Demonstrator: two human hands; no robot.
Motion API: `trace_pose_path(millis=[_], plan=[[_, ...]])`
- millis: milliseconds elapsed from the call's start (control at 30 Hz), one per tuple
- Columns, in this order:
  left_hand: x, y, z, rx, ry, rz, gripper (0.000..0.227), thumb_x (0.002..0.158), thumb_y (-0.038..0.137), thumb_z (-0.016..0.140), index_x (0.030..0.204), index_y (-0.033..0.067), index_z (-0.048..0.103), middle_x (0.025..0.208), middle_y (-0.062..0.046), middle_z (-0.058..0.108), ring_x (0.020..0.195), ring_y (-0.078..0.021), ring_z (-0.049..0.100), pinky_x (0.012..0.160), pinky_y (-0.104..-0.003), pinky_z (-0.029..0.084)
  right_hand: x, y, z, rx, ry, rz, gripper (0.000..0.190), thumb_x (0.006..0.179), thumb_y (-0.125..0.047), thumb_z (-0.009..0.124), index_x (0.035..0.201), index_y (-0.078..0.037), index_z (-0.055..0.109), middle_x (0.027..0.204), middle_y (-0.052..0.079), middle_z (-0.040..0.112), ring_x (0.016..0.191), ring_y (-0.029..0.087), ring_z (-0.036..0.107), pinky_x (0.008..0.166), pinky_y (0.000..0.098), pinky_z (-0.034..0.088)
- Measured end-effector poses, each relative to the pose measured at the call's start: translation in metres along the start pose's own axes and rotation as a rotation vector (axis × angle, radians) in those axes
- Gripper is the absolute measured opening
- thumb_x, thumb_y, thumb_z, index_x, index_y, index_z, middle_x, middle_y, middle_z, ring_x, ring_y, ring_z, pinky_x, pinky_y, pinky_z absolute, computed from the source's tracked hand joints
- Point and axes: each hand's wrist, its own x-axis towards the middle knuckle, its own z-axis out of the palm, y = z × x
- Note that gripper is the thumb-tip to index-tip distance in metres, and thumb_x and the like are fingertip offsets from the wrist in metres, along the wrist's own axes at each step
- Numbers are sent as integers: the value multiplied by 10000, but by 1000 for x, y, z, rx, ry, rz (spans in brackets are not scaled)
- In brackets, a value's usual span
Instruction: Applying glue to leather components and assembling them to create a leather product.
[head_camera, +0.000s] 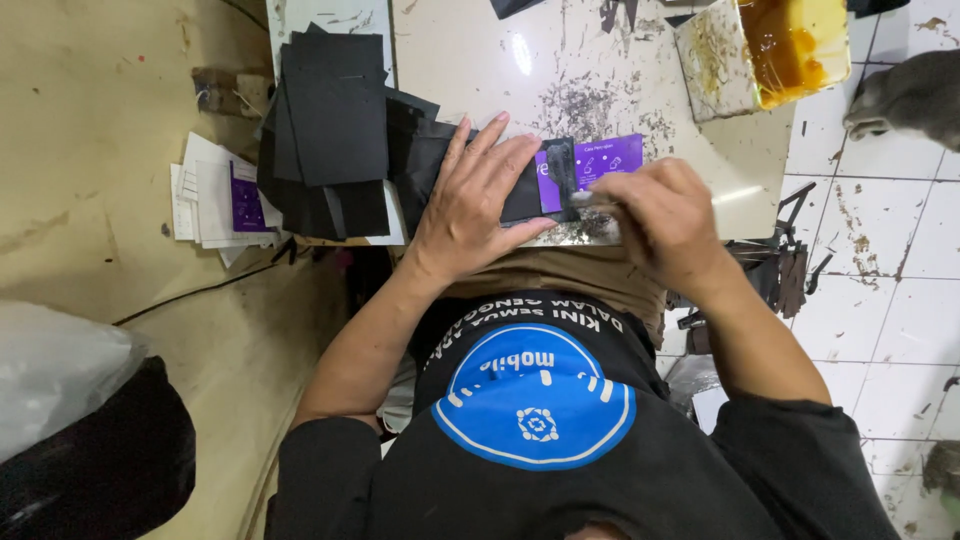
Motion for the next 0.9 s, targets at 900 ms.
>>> trace_pose_path(millis=[900], plan=[[59,42,-59,-182,-458,-260,322,894,202,794,992,97,505,855,-108,677,765,-341,638,672,-414,418,-22,11,-57,313,408,445,156,1012,152,699,1091,101,574,1094,265,627,1074,337,637,971,374,544]])
